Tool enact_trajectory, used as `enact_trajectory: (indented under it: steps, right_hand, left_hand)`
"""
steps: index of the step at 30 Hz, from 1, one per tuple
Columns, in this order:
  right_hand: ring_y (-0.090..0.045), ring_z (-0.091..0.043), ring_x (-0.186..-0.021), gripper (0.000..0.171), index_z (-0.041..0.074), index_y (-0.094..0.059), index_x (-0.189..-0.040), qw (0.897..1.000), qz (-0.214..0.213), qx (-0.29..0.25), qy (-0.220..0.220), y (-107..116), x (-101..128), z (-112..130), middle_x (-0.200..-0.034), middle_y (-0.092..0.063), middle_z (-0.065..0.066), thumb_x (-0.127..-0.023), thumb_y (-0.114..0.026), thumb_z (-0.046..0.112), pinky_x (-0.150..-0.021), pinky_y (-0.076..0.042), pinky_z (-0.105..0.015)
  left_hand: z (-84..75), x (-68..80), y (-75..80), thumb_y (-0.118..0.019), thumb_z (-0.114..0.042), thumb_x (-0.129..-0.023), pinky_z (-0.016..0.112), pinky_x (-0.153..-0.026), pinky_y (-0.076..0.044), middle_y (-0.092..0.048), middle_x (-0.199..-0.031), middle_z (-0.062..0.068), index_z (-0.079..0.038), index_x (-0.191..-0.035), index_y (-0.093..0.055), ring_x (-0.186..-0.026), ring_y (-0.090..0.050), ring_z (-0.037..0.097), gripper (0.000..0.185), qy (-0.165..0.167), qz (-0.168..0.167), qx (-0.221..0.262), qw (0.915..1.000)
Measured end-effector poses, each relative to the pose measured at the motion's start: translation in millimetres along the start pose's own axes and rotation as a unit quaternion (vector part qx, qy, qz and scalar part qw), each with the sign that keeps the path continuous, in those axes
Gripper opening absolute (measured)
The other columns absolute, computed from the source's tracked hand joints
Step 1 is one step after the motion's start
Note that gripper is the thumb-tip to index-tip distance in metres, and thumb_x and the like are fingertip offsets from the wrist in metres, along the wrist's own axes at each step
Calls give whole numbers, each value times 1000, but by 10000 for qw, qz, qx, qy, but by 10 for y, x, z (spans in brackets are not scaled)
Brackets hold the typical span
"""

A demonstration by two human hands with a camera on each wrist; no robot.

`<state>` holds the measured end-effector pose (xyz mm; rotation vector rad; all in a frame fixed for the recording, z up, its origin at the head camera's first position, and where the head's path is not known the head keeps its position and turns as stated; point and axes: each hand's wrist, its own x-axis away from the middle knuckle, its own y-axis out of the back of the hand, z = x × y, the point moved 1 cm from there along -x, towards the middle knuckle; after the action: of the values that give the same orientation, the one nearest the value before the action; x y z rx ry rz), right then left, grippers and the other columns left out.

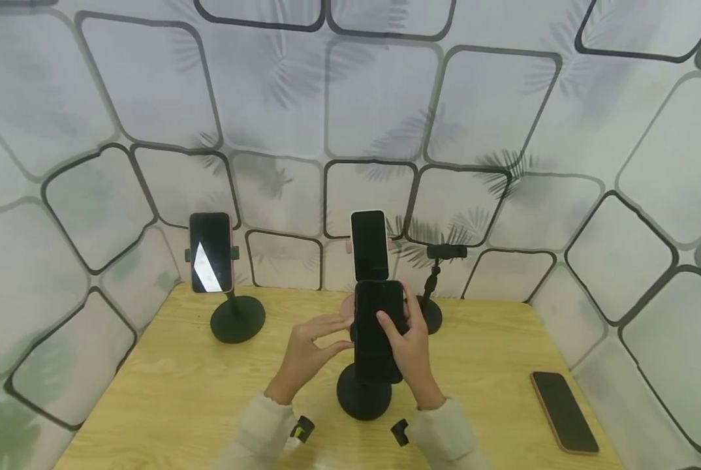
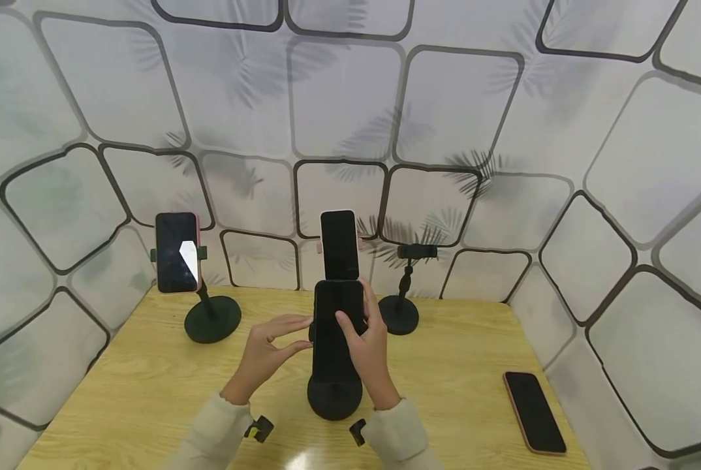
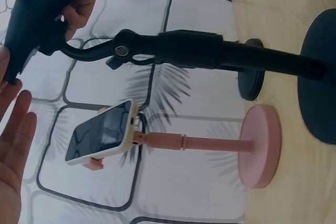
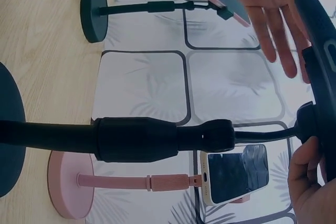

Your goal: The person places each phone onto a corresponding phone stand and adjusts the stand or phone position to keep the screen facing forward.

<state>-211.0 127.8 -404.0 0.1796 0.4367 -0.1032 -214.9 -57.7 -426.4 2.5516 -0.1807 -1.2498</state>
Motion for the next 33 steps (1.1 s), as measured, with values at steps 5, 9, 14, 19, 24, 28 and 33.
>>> enact_trajectory:
  steps: [5, 9, 14, 19, 24, 28, 33]
  right_hand:
    - [-61, 4, -86, 65, 13, -29, -148, 9999, 89, 55, -131, 21, -1, -38, -103, -64, -22, -91, -60, 5, -72, -55, -19]
    - [-59, 4, -91, 65, 15, -25, -149, 9995, 116, 300, -75, 48, 13, -50, -116, -62, -19, -93, -57, 7, -76, -54, -20]
    - [-56, 6, -96, 64, 6, -26, -147, 9991, 299, 301, -4, 83, 57, -69, -118, -60, -22, -91, -57, 3, -79, -53, -18]
    - [-53, 6, -103, 56, -4, -30, -141, 9986, 474, -149, 153, 72, 110, -111, -123, -54, -27, -91, -55, -2, -83, -51, -15]
    - [-53, 7, -107, 54, -8, -26, -141, 9979, 241, -543, 250, 39, 165, -145, -127, -49, -25, -93, -50, -5, -86, -49, -12]
    - [-54, 5, -107, 53, -10, -27, -140, 9972, 41, -580, 469, 26, 186, -174, -125, -50, -18, -92, -50, -7, -87, -49, -12]
    - [-53, 5, -109, 53, -11, -29, -138, 9943, -23, -517, 932, 14, 187, -219, -124, -50, -30, -89, -50, -11, -88, -47, -10]
  left_hand:
    - [116, 112, -115, -75, -3, -74, 28, -91, -52, -67, -114, 18, 0, -118, -64, -108, -62, 10, 45, 682, -76, 397, 9969]
    - [188, 188, -218, -65, -5, -87, 34, -92, -52, -62, -122, 19, 0, -131, -52, -111, -58, 7, 47, 1359, 296, 802, 9870]
    - [222, 242, -320, -42, -9, -100, 32, -99, -48, -57, -128, 22, 3, -134, -46, -119, -53, 6, 37, 1513, 1026, 1383, 9734]
    - [204, 265, -364, -28, -11, -103, 23, -106, -39, -50, -136, 22, 3, -137, -43, -126, -45, 2, 39, 1481, 1434, 1856, 9607]
    - [200, 260, -382, -22, -15, -104, 26, -107, -39, -48, -138, 23, 2, -139, -41, -127, -45, 3, 42, 1533, 1668, 2160, 9497]
    - [220, 258, -390, -21, -15, -105, 30, -105, -43, -49, -136, 24, 2, -138, -42, -125, -48, 3, 43, 1517, 1767, 2247, 9462]
    - [228, 259, -377, -22, -16, -105, 30, -101, -46, -52, -133, 24, 4, -136, -43, -121, -51, 0, 43, 1562, 1784, 2164, 9471]
